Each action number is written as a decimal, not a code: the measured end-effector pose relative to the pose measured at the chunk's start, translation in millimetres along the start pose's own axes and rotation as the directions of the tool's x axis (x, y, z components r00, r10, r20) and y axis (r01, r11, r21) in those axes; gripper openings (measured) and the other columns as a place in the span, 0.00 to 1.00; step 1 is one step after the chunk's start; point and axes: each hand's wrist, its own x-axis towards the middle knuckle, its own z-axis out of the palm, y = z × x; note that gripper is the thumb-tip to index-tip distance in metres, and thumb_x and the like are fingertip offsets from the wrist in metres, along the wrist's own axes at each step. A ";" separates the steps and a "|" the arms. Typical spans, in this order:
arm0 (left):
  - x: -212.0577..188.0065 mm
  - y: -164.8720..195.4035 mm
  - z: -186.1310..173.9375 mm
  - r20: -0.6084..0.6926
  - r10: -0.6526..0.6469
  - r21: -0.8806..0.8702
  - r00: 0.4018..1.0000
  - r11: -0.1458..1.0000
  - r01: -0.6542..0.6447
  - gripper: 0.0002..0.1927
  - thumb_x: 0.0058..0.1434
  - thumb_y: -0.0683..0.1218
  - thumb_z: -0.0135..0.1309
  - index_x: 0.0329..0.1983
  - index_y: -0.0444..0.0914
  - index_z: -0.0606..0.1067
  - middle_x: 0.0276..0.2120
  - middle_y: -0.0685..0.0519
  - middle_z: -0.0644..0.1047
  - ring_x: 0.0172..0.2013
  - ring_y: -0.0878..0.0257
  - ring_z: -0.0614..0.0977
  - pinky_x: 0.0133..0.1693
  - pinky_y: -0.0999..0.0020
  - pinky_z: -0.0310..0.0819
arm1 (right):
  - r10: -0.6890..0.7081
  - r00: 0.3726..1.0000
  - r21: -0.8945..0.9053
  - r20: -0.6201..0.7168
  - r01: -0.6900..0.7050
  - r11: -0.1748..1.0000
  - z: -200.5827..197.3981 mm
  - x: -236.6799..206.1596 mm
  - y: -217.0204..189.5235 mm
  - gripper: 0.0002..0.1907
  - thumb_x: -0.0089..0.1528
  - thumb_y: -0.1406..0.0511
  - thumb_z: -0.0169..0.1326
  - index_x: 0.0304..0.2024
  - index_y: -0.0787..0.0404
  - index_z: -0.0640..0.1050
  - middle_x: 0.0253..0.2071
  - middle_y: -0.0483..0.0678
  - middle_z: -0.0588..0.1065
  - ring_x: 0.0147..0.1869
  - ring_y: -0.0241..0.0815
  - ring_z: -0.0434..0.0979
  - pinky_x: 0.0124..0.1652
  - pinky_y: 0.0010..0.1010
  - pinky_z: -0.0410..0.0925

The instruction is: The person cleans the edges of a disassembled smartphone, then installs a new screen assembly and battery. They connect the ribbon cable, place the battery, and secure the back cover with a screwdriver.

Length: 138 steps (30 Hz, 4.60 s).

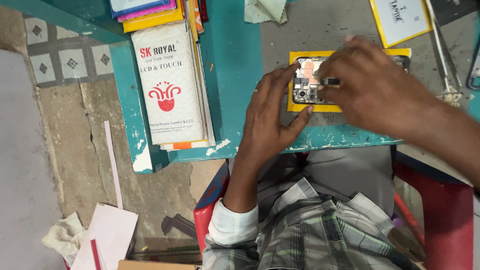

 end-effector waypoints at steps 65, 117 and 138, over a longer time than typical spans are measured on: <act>-39.6 100.2 65.1 -0.092 0.077 0.547 0.993 0.837 -0.014 0.12 0.59 0.50 0.67 0.40 0.40 0.80 0.40 0.51 0.77 0.45 0.53 0.75 0.52 0.51 0.63 | 0.367 0.930 0.309 -0.038 -0.338 0.889 13.0 -151.8 16.5 0.12 0.59 0.56 0.65 0.41 0.55 0.85 0.46 0.43 0.78 0.62 0.39 0.73 0.75 0.43 0.60; -30.9 99.1 109.3 0.137 0.242 0.511 0.960 0.813 -0.278 0.24 0.64 0.38 0.51 0.64 0.27 0.71 0.61 0.41 0.71 0.61 0.47 0.71 0.68 0.50 0.68 | 0.273 0.962 0.279 -0.001 -0.262 0.924 21.3 -141.2 7.1 0.16 0.58 0.64 0.60 0.49 0.61 0.79 0.54 0.46 0.80 0.66 0.42 0.75 0.75 0.47 0.58; -15.7 93.2 100.4 -0.014 0.198 0.258 0.980 0.948 -0.188 0.33 0.71 0.38 0.52 0.77 0.35 0.58 0.57 0.44 0.75 0.51 0.53 0.75 0.56 0.56 0.70 | 0.464 0.882 0.596 0.080 -0.416 0.687 11.1 -135.4 7.1 0.08 0.60 0.69 0.60 0.40 0.61 0.74 0.44 0.48 0.79 0.53 0.45 0.81 0.55 0.38 0.72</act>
